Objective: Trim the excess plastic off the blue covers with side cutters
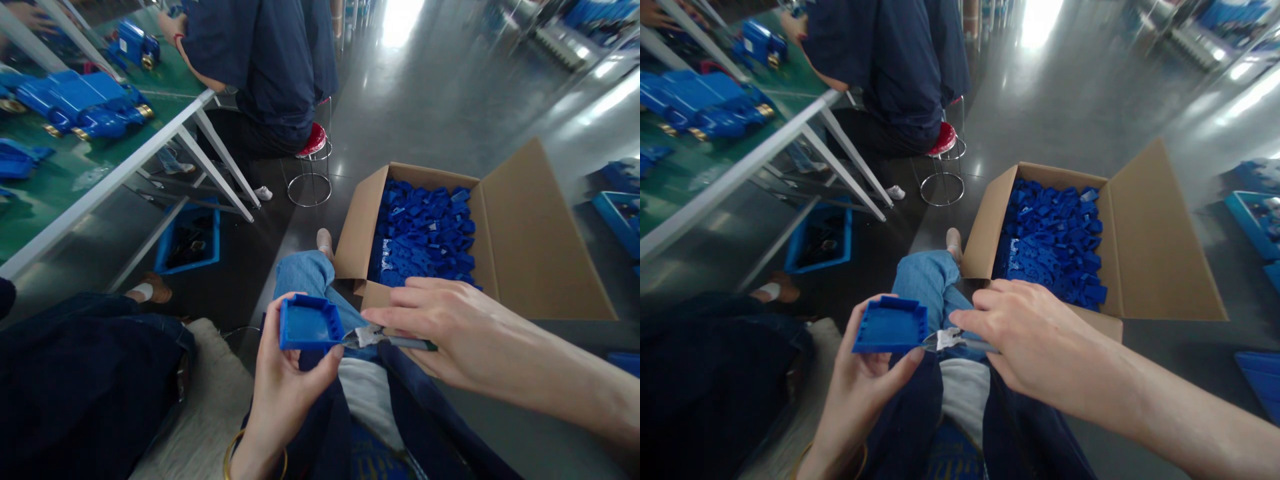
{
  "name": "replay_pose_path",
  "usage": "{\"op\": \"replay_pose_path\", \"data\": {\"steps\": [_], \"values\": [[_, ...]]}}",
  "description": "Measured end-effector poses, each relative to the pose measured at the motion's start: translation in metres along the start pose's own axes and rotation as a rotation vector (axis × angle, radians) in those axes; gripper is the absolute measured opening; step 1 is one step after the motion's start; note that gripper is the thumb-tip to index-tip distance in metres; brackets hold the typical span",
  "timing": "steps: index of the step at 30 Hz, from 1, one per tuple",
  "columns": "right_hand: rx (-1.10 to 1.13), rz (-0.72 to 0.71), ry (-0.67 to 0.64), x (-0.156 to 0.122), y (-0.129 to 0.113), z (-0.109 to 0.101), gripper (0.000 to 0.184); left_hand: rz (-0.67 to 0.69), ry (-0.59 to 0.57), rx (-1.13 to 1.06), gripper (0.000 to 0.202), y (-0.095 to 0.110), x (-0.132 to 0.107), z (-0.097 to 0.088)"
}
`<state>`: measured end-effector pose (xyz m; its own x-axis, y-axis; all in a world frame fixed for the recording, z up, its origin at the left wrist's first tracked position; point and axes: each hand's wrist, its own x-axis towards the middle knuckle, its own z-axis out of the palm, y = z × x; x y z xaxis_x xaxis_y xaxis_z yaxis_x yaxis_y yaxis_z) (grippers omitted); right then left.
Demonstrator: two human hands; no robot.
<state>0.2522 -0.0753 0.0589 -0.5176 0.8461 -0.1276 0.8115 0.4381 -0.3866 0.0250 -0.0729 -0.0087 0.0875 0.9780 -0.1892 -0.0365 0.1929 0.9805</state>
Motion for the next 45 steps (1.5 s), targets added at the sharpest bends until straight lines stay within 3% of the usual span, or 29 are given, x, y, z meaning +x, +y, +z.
{"op": "replay_pose_path", "data": {"steps": [12,26,32,39,45], "values": [[0.099,0.017,-0.138,0.003,0.001,-0.013,0.02,0.052,-0.067,0.07,0.061,-0.002,0.0,-0.003],[0.272,-0.106,-0.173,0.012,0.014,-0.014,0.042,0.033,-0.112,0.053,0.064,-0.008,0.0,-0.005],[0.219,-0.094,-0.156,0.009,0.012,-0.015,0.038,0.048,-0.111,0.092,0.064,-0.008,0.002,-0.006],[0.007,-0.092,-0.076,0.003,0.003,-0.01,0.029,0.058,-0.081,0.064,0.061,-0.004,0.001,-0.003],[-0.061,-0.114,-0.041,-0.001,0.002,-0.004,0.034,-0.051,0.008,-0.029,0.062,0.001,-0.004,0.004]]}}
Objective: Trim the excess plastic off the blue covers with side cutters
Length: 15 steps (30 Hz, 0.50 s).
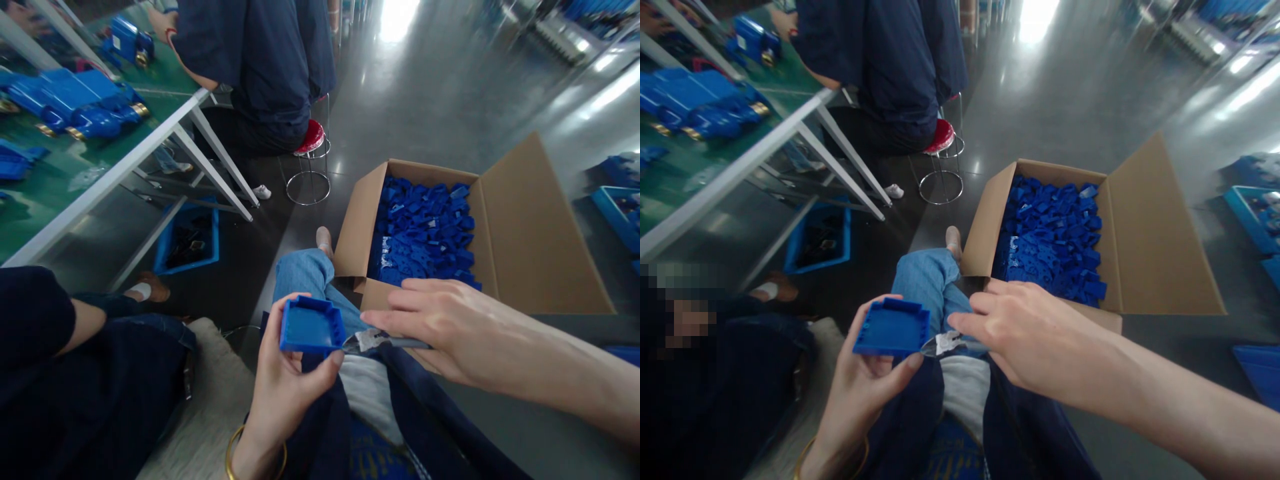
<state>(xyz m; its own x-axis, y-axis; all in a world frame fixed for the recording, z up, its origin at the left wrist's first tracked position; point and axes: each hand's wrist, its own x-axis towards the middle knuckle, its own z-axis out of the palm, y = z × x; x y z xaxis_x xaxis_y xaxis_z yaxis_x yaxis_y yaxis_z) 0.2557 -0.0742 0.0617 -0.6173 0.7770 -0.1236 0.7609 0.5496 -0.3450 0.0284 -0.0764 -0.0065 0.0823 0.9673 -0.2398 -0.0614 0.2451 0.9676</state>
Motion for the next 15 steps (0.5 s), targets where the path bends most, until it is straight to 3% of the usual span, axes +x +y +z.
{"op": "replay_pose_path", "data": {"steps": [11,15], "values": [[0.139,0.091,-0.026,0.0015,-0.0008,0.007,0.036,-0.057,0.031,-0.103,0.064,0.0007,-0.0012,0.0022],[0.097,0.085,-0.007,0.0029,-0.0017,0.0076,0.042,-0.082,-0.015,-0.13,0.062,-0.0051,0.001,-0.0013]]}}
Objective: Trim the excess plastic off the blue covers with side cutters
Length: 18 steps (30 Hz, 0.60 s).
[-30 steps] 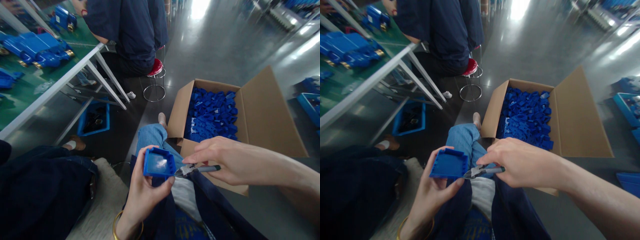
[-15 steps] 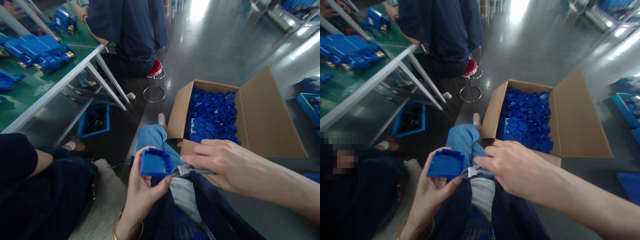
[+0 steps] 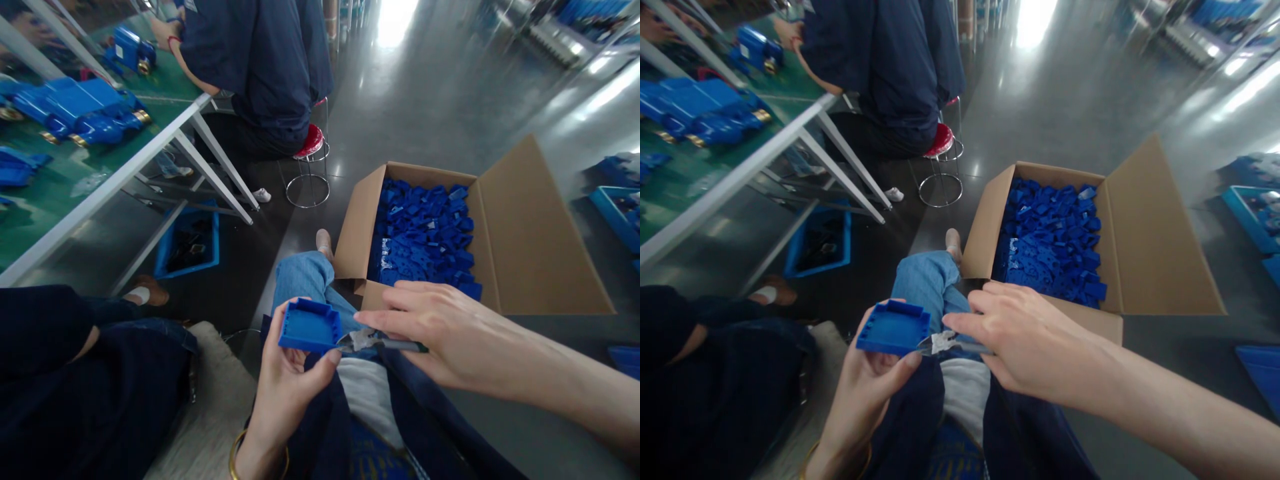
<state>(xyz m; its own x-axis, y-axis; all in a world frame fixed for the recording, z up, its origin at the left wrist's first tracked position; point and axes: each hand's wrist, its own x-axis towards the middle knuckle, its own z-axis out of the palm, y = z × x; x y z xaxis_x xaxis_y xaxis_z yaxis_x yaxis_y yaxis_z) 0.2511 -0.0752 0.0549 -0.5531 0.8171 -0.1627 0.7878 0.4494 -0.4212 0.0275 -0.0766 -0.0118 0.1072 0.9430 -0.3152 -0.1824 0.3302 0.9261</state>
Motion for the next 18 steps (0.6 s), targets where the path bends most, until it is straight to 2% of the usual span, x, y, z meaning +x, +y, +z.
{"op": "replay_pose_path", "data": {"steps": [3,11,18], "values": [[-0.007,0.0,0.003,0.0007,-0.0007,-0.0005,0.043,0.007,-0.031,-0.004,0.06,-0.0019,0.0025,-0.0029],[-0.001,-0.001,0.001,-0.0019,0.0004,0.0015,0.036,-0.007,-0.008,-0.013,0.065,-0.0027,0.0014,-0.0033],[-0.019,0.008,-0.015,-0.0018,-0.0001,0.0005,0.033,0.038,-0.026,0.033,0.064,-0.0023,0.0026,-0.005]]}}
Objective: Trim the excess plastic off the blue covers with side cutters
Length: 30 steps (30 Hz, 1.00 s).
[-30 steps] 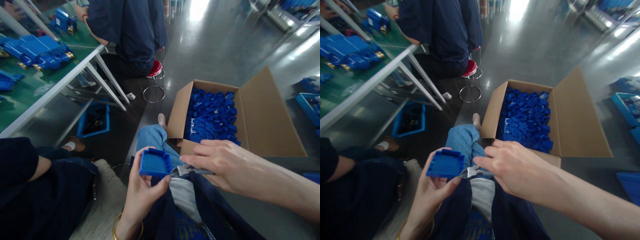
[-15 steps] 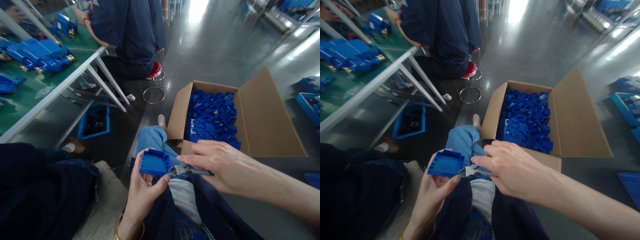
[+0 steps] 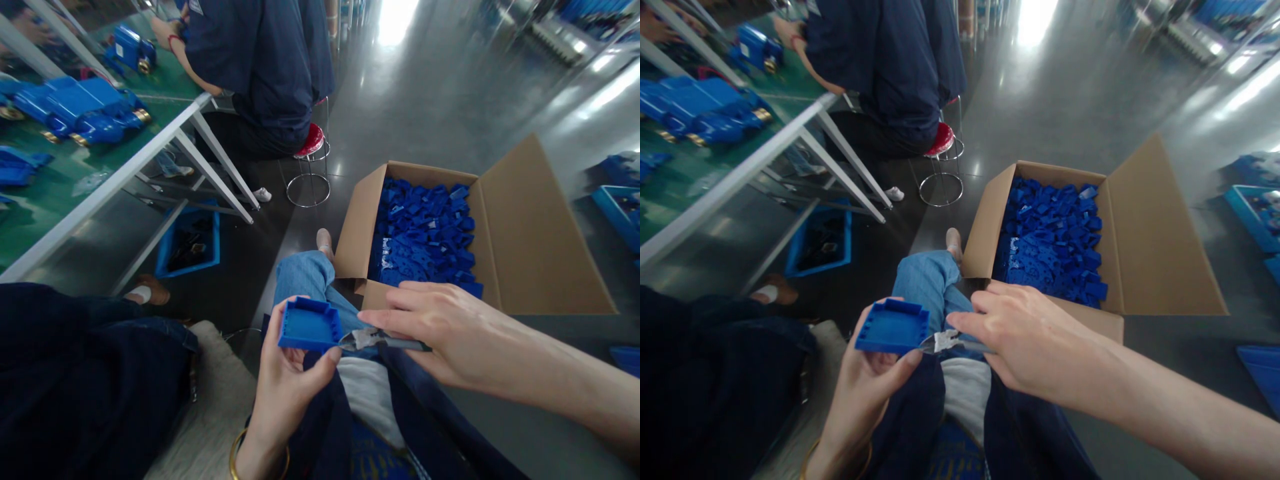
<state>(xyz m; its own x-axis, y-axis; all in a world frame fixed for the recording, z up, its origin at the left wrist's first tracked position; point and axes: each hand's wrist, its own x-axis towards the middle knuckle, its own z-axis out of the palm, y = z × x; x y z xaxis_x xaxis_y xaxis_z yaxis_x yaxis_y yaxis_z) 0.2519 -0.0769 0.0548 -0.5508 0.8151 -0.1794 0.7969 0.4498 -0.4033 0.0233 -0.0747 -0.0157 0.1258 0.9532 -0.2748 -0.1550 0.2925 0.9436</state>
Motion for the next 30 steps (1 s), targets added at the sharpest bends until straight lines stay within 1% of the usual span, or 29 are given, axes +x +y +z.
{"op": "replay_pose_path", "data": {"steps": [4,8,12,18,26,30], "values": [[-0.007,0.003,0.002,-0.0011,0.0003,-0.0005,0.032,0.013,0.012,0.021,0.064,0.001,-0.0005,0.0005],[0.057,0.018,-0.006,-0.0013,0.0024,0.0001,0.033,0.008,0.002,0.022,0.065,0.0006,-0.0014,0.0003],[0.11,0.008,0.027,-0.0002,0.0047,0.0005,0.037,0.011,0.01,0.028,0.066,-0.0013,-0.0004,-0.0007],[0.182,0.016,-0.008,0.001,0.0054,-0.0007,0.028,0.052,-0.02,0.065,0.064,-0.0049,-0.001,-0.0035],[0.14,0.06,-0.063,0.0011,0.0056,-0.0001,0.037,0.054,-0.03,0.073,0.062,-0.0016,0.0009,-0.002],[0.082,0.068,-0.088,0.0036,0.0019,-0.0029,0.028,0.05,-0.047,0.069,0.06,0.0003,0.0026,-0.0016]]}}
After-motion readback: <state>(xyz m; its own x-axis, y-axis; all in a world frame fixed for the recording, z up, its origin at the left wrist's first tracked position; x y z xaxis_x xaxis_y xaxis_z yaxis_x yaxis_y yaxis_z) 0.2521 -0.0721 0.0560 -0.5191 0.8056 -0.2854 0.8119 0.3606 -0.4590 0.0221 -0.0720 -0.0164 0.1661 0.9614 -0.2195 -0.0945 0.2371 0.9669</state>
